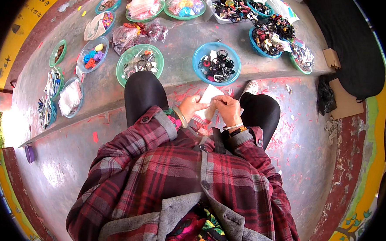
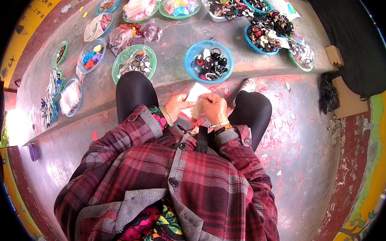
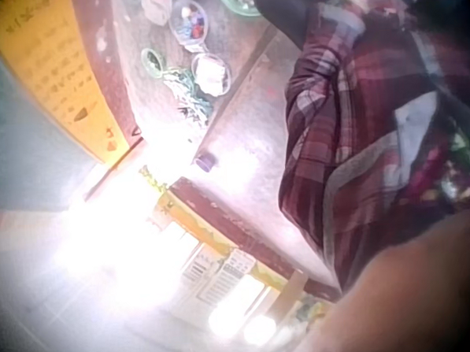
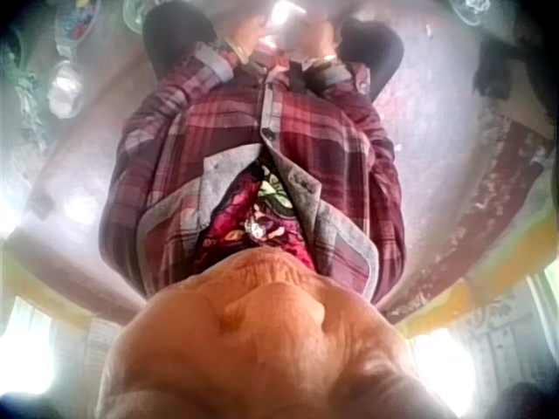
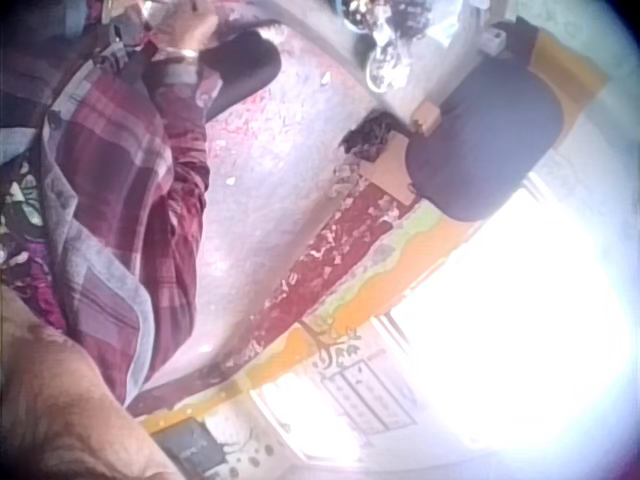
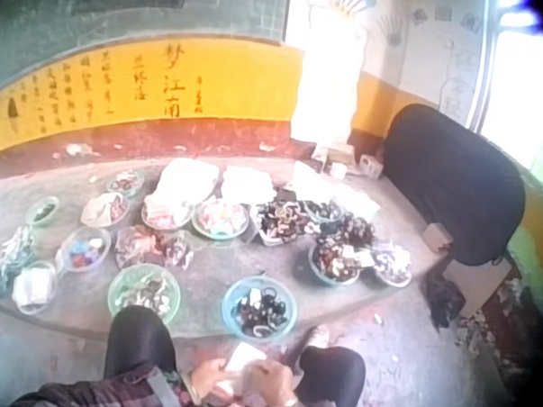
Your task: The person sits on the floor and assembles keychains by hand. They pick up small metal rings and plastic charms from bowls, link the components together, and place the finished keychains into a blue bowl.
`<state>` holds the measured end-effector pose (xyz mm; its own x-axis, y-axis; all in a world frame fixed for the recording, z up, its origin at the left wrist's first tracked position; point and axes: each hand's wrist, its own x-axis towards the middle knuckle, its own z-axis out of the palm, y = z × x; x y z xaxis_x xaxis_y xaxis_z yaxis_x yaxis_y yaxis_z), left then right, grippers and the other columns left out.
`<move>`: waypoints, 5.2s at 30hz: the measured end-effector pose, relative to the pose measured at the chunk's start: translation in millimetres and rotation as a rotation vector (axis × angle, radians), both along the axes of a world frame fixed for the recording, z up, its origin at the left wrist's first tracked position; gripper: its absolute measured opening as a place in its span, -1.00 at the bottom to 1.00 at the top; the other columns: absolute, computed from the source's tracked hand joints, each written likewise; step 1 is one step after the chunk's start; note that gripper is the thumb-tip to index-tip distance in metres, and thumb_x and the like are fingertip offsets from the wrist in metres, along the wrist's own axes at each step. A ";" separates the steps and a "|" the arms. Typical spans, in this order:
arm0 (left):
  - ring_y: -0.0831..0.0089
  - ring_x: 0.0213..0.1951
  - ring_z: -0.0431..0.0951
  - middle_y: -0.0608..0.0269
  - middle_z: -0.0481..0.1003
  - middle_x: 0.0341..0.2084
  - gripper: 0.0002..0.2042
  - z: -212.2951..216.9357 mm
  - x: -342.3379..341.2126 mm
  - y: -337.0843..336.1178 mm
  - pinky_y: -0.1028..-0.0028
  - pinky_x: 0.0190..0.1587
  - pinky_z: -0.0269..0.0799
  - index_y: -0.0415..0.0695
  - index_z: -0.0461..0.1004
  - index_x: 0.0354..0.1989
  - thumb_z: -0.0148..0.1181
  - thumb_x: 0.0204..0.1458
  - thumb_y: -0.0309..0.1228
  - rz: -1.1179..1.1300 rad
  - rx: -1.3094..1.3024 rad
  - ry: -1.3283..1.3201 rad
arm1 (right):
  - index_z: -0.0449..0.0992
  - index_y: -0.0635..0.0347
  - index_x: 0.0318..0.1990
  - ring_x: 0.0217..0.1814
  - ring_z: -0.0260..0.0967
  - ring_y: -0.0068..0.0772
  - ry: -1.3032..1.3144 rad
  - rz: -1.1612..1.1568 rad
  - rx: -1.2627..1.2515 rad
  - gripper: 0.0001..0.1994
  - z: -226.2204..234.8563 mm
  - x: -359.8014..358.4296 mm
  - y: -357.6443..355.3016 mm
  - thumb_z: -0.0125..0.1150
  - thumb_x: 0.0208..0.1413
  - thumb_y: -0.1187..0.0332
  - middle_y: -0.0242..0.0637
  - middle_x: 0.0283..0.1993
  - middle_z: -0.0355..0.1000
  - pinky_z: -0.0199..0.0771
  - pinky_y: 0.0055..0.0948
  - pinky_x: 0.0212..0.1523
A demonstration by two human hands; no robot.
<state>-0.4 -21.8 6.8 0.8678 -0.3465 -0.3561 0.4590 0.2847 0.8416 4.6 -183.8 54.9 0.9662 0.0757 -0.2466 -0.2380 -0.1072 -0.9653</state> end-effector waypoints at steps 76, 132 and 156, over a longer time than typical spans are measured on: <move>0.45 -0.64 0.38 0.21 0.37 -0.72 -0.77 -186.4 112.7 105.0 0.48 -0.62 0.22 -0.20 0.38 -0.50 -0.04 -0.02 -0.27 0.741 0.201 0.189 | 0.38 0.13 -0.39 -0.45 0.41 -0.50 0.109 -0.351 0.373 -0.97 5.1 15.0 -15.7 0.05 -0.02 0.44 -0.33 -0.42 0.44 0.27 -0.62 -0.53; 0.61 -0.47 0.41 0.27 0.48 -0.47 -0.77 21.1 12.4 15.2 0.66 -0.55 0.24 -0.25 0.45 -0.32 0.12 -0.06 -0.32 -0.199 0.103 0.019 | 0.48 0.32 -0.57 -0.54 0.28 -0.64 0.212 0.148 0.226 -0.93 -7.4 -2.2 -11.2 0.21 -0.18 0.51 -0.38 -0.58 0.40 0.27 -0.63 -0.47; 0.56 -0.48 0.45 0.21 0.48 -0.52 -0.85 9.3 16.1 17.1 0.60 -0.43 0.34 -0.26 0.44 -0.42 0.16 -0.09 -0.42 -0.076 0.026 0.033 | 0.48 0.28 -0.37 -0.37 0.38 -0.60 0.287 0.187 0.289 -0.86 1.0 -1.2 -9.0 0.18 -0.08 0.40 -0.33 -0.37 0.46 0.33 -0.65 -0.40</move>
<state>15.6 -4.7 16.0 0.8274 -0.4007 -0.3936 0.5056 0.2263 0.8325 3.3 -192.8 55.9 0.8249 0.3478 -0.4457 -0.5028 0.0909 -0.8596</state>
